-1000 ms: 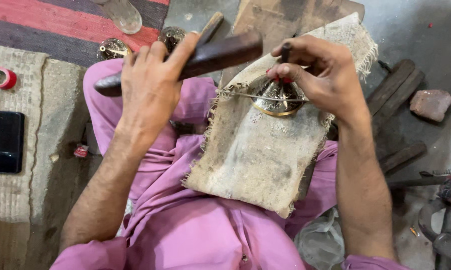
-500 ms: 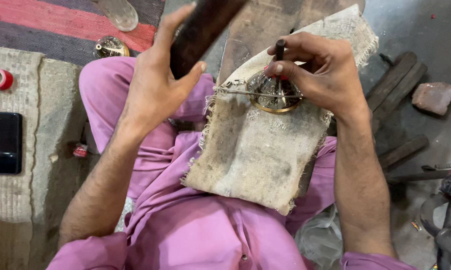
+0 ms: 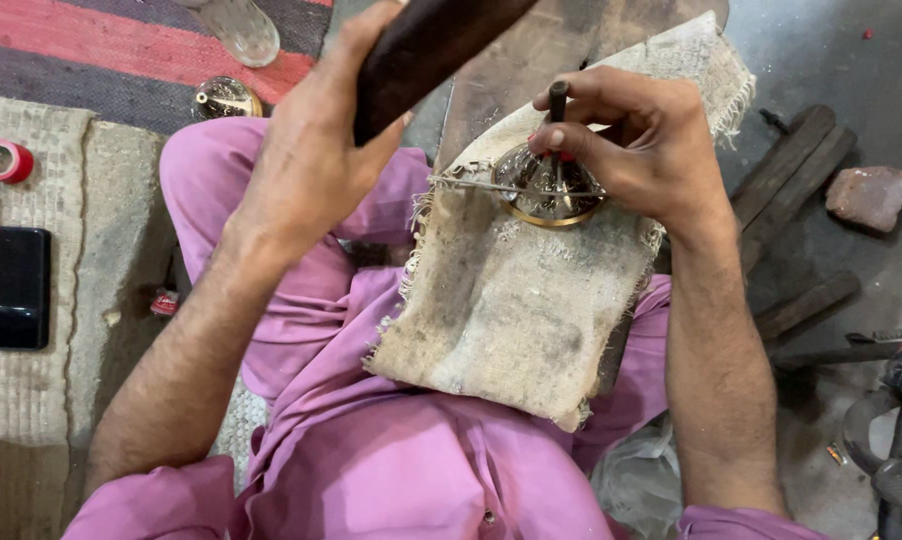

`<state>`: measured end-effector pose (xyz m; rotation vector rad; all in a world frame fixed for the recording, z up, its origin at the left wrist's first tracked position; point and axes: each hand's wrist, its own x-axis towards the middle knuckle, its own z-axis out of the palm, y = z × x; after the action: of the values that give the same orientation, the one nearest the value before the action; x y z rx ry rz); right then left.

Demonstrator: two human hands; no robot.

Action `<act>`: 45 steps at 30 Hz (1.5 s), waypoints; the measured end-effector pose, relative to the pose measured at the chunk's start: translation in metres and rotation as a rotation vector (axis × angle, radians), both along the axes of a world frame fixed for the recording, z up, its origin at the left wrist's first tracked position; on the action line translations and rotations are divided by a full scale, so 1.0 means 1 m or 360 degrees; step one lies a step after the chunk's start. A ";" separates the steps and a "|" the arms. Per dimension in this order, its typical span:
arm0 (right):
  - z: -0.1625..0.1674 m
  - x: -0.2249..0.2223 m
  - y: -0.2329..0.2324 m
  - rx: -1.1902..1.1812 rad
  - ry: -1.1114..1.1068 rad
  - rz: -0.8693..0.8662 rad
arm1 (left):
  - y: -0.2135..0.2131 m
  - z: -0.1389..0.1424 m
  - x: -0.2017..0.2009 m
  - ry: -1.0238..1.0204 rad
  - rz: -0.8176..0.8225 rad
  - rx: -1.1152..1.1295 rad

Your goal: The person sits cross-legged and uses a hammer and chisel to engrave a decorative pattern on a small brass bell resting on a cloth-covered block. They repeatedly strike the chisel to create fine lines and occasionally rotate the bell to access different areas.

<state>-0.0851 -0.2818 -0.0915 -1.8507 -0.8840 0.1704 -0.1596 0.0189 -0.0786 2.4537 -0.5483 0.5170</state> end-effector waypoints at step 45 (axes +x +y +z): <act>-0.008 0.011 -0.008 0.0092 0.0192 0.0087 | -0.009 0.000 0.001 0.0061 0.0199 0.0220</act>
<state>-0.0743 -0.2902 -0.0991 -1.7446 -0.8474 0.2848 -0.1581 0.0104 -0.0788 2.6366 -0.4292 0.4953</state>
